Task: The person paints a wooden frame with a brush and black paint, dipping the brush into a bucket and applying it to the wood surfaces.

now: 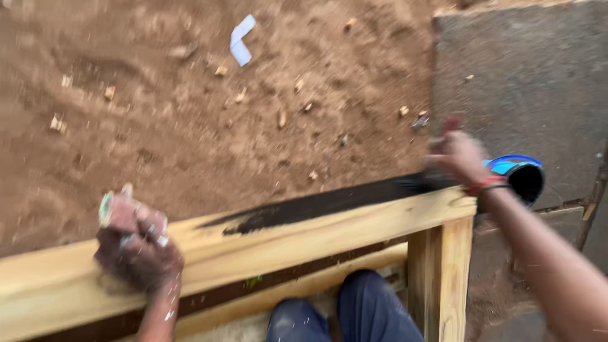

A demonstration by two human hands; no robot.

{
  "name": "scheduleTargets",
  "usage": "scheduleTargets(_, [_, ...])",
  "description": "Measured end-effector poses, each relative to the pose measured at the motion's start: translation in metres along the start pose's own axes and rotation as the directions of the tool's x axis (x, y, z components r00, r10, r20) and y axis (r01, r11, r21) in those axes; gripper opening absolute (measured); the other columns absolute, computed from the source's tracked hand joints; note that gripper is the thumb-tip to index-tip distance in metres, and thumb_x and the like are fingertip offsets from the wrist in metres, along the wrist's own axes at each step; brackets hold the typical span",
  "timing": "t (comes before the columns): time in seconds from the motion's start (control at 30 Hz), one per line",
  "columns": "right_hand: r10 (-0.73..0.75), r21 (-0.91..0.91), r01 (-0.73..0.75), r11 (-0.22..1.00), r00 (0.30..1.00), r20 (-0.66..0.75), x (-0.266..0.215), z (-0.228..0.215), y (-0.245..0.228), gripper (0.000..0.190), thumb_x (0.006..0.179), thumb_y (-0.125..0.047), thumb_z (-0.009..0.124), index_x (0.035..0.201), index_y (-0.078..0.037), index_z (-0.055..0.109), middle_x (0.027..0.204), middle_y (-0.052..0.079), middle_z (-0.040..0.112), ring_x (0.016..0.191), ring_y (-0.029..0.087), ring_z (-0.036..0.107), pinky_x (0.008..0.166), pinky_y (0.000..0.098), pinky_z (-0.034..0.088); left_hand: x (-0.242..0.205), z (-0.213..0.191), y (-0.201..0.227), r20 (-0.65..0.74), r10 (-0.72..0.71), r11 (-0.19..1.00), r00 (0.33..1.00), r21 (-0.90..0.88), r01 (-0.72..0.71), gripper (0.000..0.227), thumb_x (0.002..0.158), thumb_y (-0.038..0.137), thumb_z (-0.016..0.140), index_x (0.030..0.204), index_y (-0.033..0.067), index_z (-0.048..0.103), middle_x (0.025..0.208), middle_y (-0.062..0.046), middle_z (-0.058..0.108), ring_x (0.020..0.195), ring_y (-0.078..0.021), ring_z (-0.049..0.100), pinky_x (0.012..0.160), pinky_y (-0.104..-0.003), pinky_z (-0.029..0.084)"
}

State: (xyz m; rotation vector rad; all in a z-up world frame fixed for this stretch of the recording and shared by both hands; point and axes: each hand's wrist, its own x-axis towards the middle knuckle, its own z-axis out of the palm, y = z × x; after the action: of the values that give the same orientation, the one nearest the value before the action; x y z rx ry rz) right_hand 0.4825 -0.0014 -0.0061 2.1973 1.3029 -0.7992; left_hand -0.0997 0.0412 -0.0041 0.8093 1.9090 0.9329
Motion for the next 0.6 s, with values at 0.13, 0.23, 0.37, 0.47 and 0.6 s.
scheduleTargets(0.13, [0.090,-0.043,-0.132,0.990,0.845,-0.528,-0.046,-0.060,0.135,0.022,0.102,-0.029,0.075,0.103,-0.007,0.076,0.089,0.017,0.073,0.078,0.030,0.072,0.070,0.0441,0.056,-0.007,-0.003,0.004,0.077,0.412,0.585,0.908,0.742,-0.328,0.044,0.113,0.037,0.045,0.142,0.0057,0.054,0.126,-0.011,0.066,0.102,-0.0308,0.064,0.090,-0.047,0.048])
scheduleTargets(0.23, [0.547,0.523,-0.323,0.789,0.757,-0.358,-0.095,-0.065,0.177,0.034,0.110,-0.039,0.073,0.107,-0.005,0.072,0.085,0.013,0.070,0.072,0.023,0.068,0.063,0.0400,0.054,-0.012,0.000,0.023,0.266,0.623,-0.095,0.735,0.959,-0.267,0.035,0.113,0.032,0.044,0.140,0.0124,0.055,0.129,0.004,0.065,0.105,-0.0191,0.071,0.084,-0.036,0.055])
scheduleTargets(0.37, [0.784,0.908,-0.408,0.094,0.593,0.185,-0.148,0.004,0.239,0.034,0.105,-0.042,0.069,0.108,-0.008,0.066,0.087,0.003,0.064,0.064,0.012,0.061,0.054,0.0324,0.052,-0.026,-0.002,0.033,0.235,0.540,0.177,0.808,0.907,-0.382,0.037,0.119,0.027,0.038,0.139,0.0003,0.054,0.111,-0.004,0.063,0.097,-0.0228,0.069,0.083,-0.035,0.055])
scheduleTargets(0.47, [0.431,0.916,-0.381,-0.123,0.811,0.395,-0.130,0.096,0.266,0.026,0.101,-0.031,0.062,0.112,-0.008,0.066,0.093,0.002,0.077,0.059,0.005,0.046,0.061,0.0239,0.058,-0.023,-0.007,0.022,0.173,0.472,0.445,0.865,0.800,-0.403,0.038,0.120,0.026,0.038,0.138,-0.0039,0.055,0.106,-0.010,0.064,0.096,-0.0268,0.067,0.085,-0.038,0.054])
scheduleTargets(0.6, [0.134,0.638,-0.389,-0.664,0.778,0.614,-0.087,0.156,0.251,0.040,0.103,-0.038,0.072,0.119,-0.002,0.068,0.062,-0.008,0.056,0.045,0.004,0.048,0.042,0.0200,0.046,-0.010,-0.020,-0.008,0.162,0.481,0.485,0.862,0.770,-0.415,0.038,0.119,0.027,0.041,0.137,-0.0024,0.056,0.111,-0.012,0.064,0.102,-0.0274,0.066,0.089,-0.040,0.054])
